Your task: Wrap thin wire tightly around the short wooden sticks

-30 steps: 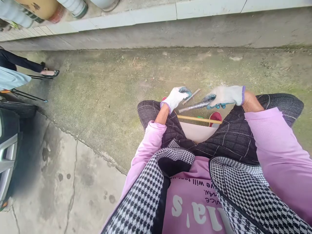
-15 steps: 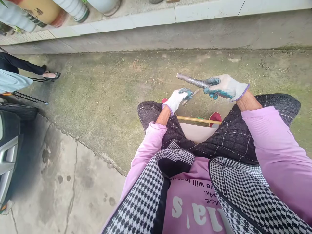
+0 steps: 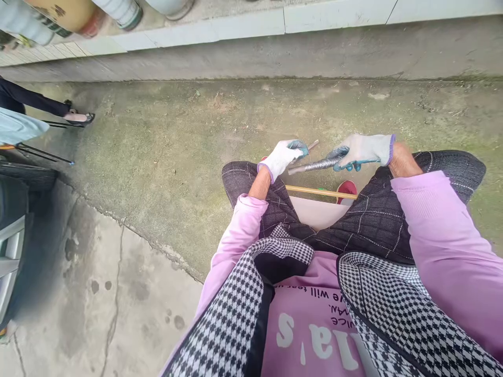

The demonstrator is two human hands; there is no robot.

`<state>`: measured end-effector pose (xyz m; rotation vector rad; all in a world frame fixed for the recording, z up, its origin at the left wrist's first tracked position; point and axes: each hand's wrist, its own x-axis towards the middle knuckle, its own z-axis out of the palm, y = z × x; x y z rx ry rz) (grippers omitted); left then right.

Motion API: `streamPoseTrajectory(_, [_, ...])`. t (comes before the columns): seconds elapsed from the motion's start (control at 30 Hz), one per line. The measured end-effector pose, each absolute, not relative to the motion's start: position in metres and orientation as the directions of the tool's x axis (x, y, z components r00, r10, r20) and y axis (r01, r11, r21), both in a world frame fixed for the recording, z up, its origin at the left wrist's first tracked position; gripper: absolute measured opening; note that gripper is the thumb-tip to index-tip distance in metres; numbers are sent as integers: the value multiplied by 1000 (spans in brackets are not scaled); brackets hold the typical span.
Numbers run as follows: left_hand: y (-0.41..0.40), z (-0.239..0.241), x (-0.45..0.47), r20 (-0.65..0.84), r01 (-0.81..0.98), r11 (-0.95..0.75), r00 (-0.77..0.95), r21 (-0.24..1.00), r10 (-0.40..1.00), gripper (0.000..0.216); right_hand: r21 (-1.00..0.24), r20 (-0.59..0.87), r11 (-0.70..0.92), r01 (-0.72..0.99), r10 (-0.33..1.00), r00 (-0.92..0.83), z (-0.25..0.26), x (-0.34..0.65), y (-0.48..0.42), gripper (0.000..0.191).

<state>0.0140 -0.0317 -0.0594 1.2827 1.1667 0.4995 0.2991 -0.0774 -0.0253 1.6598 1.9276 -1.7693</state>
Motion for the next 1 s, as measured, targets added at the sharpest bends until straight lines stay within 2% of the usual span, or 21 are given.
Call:
streamPoseTrajectory(0.13, [-39,-53,20,-469,273,393,326,878,821,11,-533,-666,-236,813,709,-231,-29,294,-73,41])
streamPoseTrajectory(0.23, [-42,-50,22,-504,213,460,261,862,823,13,-509,-587,-267,819,803,-104,-21,290,-69,30])
streamPoseTrajectory(0.3, [-43,-48,21,-512,178,480,265,859,817,14,-564,-538,-327,758,842,-36,-14,289,-68,29])
streamPoseTrajectory(0.43, [-42,-45,18,-495,110,490,348,865,796,18,-759,-490,-425,494,872,-3,-14,289,-70,34])
streamPoseTrajectory(0.53, [-43,-44,17,-453,76,474,457,877,765,17,-828,-473,-443,343,881,-5,-21,290,-71,40])
streamPoseTrajectory(0.67, [-45,-47,18,-423,103,455,588,884,690,13,-839,-485,-462,287,874,-8,-26,289,-72,44])
streamPoseTrajectory(0.83, [-41,-60,20,-403,117,395,458,911,792,4,-879,-461,-442,179,884,-82,-13,292,-77,50])
streamPoseTrajectory(0.9, [-38,-66,18,-379,193,327,431,925,819,6,-873,-479,-441,207,856,-195,-8,295,-81,51])
streamPoseTrajectory(1.0, [-34,-71,12,-363,320,234,439,918,822,9,-828,-545,-401,391,741,-393,-6,296,-85,48])
